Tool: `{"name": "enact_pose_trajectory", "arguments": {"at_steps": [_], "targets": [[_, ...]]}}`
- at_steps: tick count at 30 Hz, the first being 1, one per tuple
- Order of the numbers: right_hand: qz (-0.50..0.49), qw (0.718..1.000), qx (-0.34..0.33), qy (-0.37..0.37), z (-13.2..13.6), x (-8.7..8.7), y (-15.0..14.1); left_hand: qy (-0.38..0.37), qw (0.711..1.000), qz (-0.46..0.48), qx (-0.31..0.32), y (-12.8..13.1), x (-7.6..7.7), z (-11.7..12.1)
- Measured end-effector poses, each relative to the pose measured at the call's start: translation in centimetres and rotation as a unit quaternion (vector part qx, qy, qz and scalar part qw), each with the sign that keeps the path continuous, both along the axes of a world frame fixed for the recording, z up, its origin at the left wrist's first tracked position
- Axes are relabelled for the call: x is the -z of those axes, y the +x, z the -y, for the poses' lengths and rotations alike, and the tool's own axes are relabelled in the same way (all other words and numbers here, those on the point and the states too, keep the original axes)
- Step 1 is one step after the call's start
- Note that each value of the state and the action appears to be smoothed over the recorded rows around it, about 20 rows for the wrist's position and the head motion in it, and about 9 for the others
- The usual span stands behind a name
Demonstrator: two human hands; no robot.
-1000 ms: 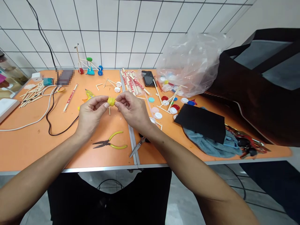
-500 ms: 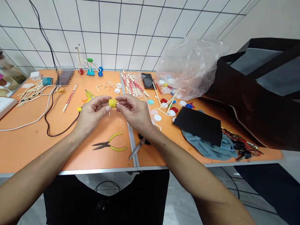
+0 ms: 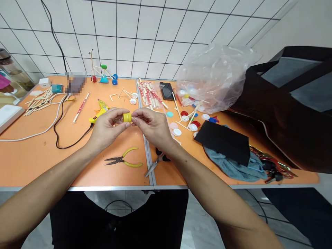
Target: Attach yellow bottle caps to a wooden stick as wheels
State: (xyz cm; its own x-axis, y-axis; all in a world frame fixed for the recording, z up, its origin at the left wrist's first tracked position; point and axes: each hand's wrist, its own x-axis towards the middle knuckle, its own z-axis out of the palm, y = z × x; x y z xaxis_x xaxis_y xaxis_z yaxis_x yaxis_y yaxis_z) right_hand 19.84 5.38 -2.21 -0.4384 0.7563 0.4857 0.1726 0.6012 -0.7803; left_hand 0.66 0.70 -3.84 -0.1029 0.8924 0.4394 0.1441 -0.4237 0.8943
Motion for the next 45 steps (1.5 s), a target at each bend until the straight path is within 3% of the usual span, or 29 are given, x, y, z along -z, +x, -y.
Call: {"name": "enact_pose_trajectory", "arguments": {"at_steps": [8, 13, 29, 45], "targets": [[-0.008, 0.999, -0.031, -0.010, -0.1, 0.1, 0.0, 0.000, 1.000, 0.002, -0.013, 0.2, -0.5, 0.3], [0.018, 1.000, -0.017, 0.002, 0.0, -0.2, 0.0, -0.029, 0.999, 0.024, -0.011, 0.3, -0.9, 0.5], [0.060, 0.987, -0.050, 0.140, -0.5, 0.0, 0.5, -0.100, 0.986, 0.119, 0.063, 0.0, -1.4, 0.4], [0.041, 0.979, -0.080, 0.183, -0.6, 0.5, 0.6, -0.118, 0.978, 0.132, 0.109, -0.1, -1.5, 0.5]]}}
